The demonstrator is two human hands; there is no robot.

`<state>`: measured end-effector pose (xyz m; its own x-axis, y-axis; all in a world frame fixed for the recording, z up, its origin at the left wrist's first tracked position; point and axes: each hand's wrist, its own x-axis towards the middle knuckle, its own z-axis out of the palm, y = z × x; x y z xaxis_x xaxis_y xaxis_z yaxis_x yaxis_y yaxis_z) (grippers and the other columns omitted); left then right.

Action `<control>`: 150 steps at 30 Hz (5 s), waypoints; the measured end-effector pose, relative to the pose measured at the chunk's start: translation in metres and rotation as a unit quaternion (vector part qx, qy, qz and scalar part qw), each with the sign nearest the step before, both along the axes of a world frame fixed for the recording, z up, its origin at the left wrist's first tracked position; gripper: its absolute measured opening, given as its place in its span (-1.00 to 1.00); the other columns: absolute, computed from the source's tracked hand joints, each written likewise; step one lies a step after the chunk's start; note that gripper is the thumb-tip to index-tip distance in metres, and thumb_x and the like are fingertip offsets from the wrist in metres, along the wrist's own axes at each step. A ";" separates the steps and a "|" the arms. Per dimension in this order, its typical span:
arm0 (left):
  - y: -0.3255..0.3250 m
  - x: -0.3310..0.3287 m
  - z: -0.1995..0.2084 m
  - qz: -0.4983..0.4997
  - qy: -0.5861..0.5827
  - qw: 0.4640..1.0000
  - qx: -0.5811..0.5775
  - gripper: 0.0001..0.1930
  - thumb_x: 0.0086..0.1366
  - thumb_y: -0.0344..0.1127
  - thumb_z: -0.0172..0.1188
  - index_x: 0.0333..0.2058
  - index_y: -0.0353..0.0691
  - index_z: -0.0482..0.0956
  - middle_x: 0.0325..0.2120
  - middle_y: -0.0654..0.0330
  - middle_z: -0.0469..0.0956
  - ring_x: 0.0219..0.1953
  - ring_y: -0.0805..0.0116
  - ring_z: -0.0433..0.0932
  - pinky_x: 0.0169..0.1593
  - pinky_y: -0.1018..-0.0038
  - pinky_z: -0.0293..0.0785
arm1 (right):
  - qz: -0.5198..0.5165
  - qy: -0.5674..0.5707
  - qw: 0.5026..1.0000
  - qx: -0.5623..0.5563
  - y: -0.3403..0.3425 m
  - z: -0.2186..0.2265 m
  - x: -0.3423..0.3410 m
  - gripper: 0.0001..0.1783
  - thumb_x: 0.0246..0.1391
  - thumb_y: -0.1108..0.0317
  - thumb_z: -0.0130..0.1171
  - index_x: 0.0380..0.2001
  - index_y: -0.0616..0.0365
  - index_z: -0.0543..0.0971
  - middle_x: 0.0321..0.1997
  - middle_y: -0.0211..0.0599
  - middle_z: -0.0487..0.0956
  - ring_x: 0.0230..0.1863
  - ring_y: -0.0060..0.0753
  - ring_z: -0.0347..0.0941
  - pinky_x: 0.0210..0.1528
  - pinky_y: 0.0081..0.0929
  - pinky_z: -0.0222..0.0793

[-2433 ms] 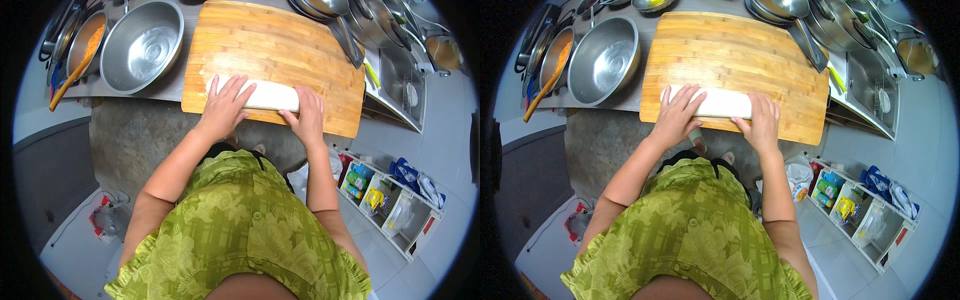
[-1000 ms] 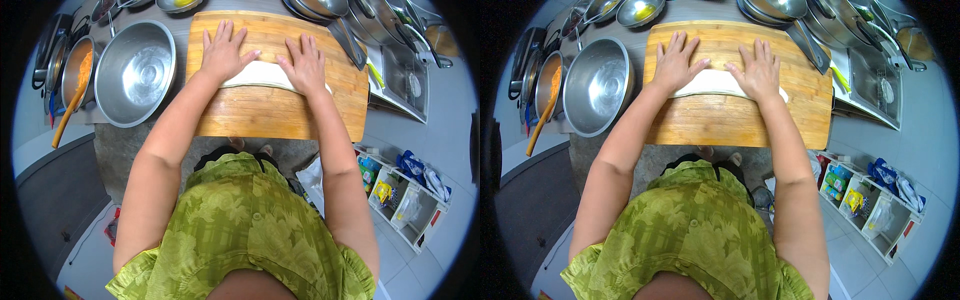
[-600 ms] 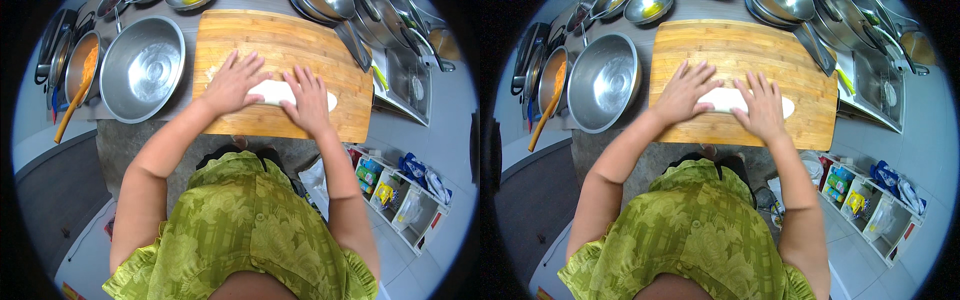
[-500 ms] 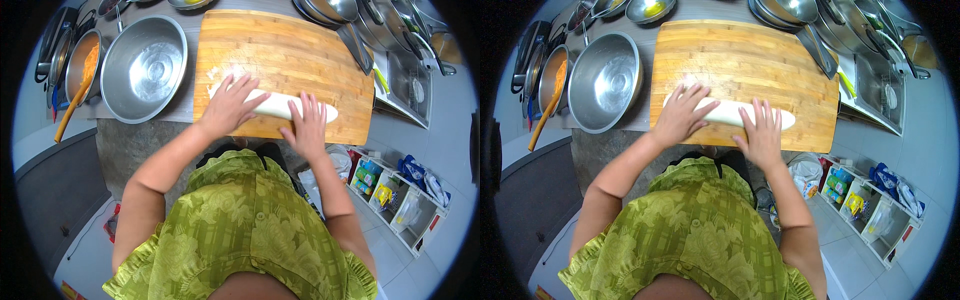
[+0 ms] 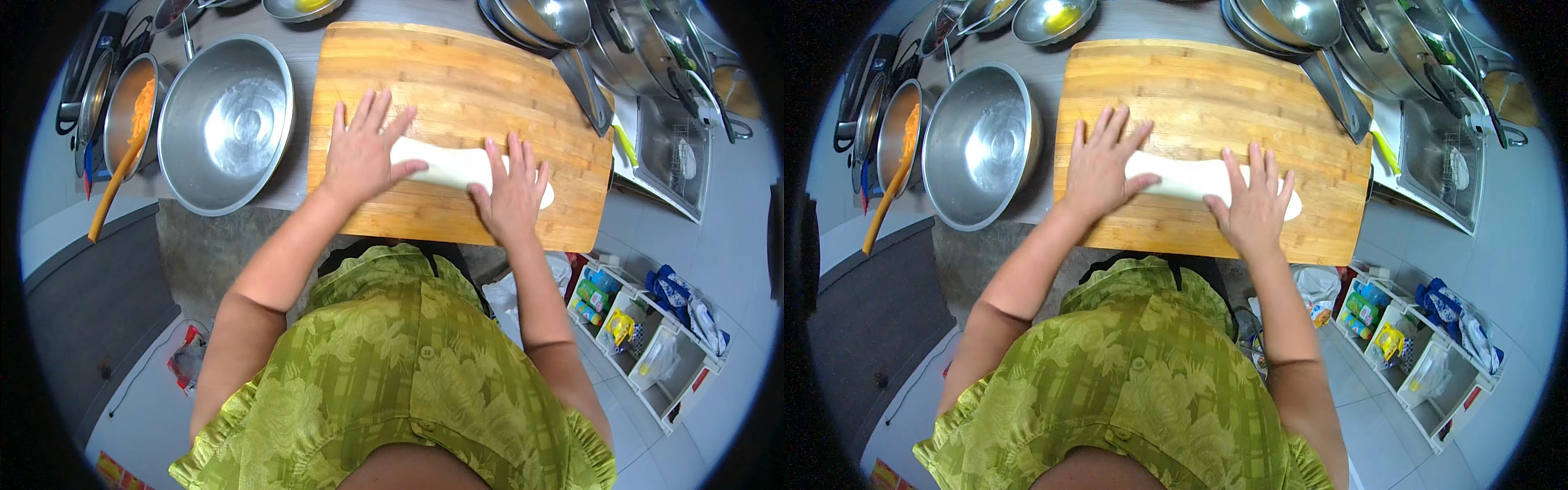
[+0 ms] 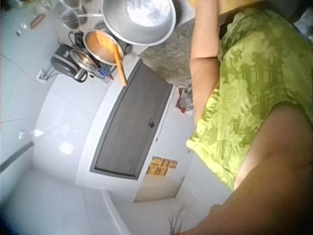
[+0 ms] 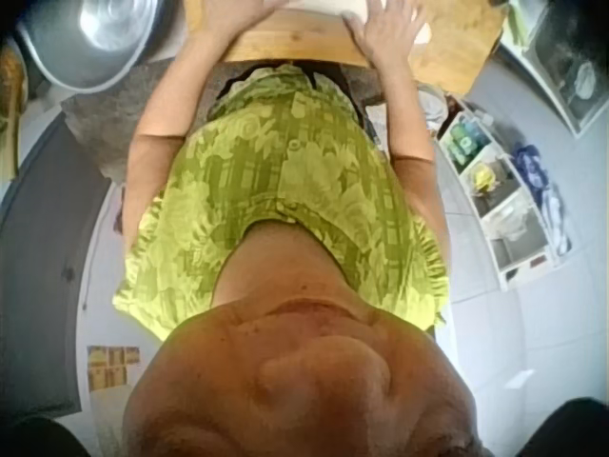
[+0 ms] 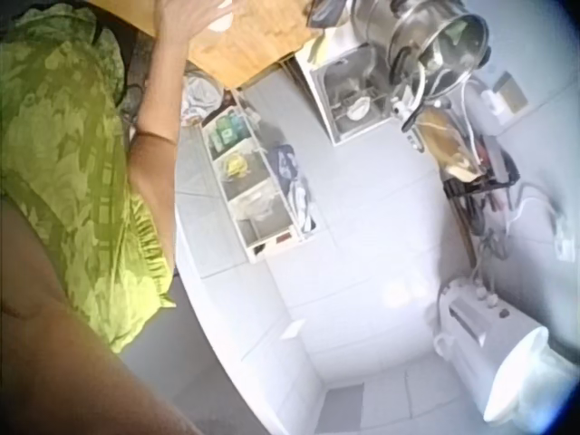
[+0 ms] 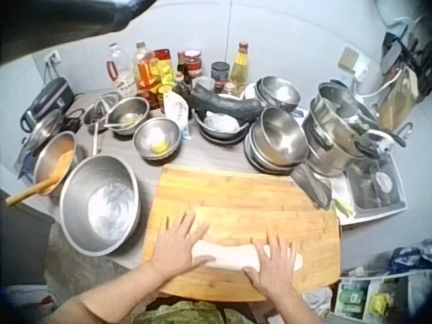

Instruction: The person kneads a ball of dough in a metal bowl, then transfers it to a wooden cutting board. They roll the dough into a long cylindrical shape using both hands. Finally, they use a knife to cut the dough into smaller pieces and place them back into the bowl.

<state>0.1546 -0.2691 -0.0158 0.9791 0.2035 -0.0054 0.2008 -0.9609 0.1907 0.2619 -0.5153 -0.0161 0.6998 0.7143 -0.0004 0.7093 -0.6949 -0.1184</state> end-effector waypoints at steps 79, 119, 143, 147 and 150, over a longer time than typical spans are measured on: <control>-0.028 -0.002 0.003 0.039 -0.032 0.998 -0.031 -0.21 0.30 0.26 0.14 0.40 0.02 0.27 0.40 -0.17 0.17 0.47 -0.15 0.05 0.43 -0.19 -0.14 | 0.007 -0.005 1.000 0.016 0.021 -0.009 -0.018 -0.05 0.04 -0.20 0.30 0.45 -0.21 0.25 0.52 -0.04 0.13 0.55 0.16 -0.06 0.39 0.46 -0.16; -0.038 -0.090 0.039 0.148 -0.258 0.893 -0.339 -0.48 0.36 -0.27 0.21 0.27 -0.22 0.42 0.27 -0.06 0.41 0.37 -0.09 0.30 0.40 0.15 0.21 | 0.208 0.077 0.955 0.199 0.164 0.075 0.048 -0.19 0.29 -0.09 0.01 0.40 0.28 0.24 0.48 0.08 0.25 0.55 0.01 0.06 0.53 0.21 -0.36; -0.025 -0.144 0.056 0.281 -0.329 0.591 -0.681 -0.54 0.60 -0.12 -0.15 0.18 -0.39 0.44 0.09 -0.05 0.58 0.19 0.21 0.54 0.30 0.28 0.39 | -0.069 0.718 0.498 0.482 0.341 0.090 0.106 0.17 0.28 -0.50 -0.71 0.27 0.45 0.36 0.31 0.18 0.45 0.35 0.11 0.37 0.44 0.02 0.14; -0.006 -0.114 0.063 0.238 -0.349 0.500 -0.756 -0.49 0.62 -0.08 -0.29 0.21 -0.39 0.38 0.15 -0.11 0.52 0.26 0.10 0.47 0.37 0.19 0.32 | -0.018 0.856 0.208 0.473 0.279 0.071 0.122 0.13 0.30 -0.46 -0.70 0.15 0.45 0.46 0.19 0.18 0.55 0.29 0.22 0.41 0.43 0.16 0.16; -0.001 -0.093 0.063 0.210 -0.344 0.438 -0.803 -0.47 0.62 -0.06 -0.35 0.23 -0.38 0.34 0.18 -0.14 0.47 0.29 0.05 0.42 0.38 0.15 0.30 | 0.056 0.872 0.151 0.462 0.226 0.067 0.112 0.04 0.36 -0.39 -0.62 0.10 0.43 0.50 0.12 0.13 0.59 0.25 0.18 0.46 0.42 0.16 0.19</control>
<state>0.0617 -0.2699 0.0471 0.7395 0.6409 -0.2060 -0.3395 0.6193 0.7080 0.3735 -0.2893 0.0513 0.1945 0.9807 0.0223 -0.9598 0.1949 -0.2018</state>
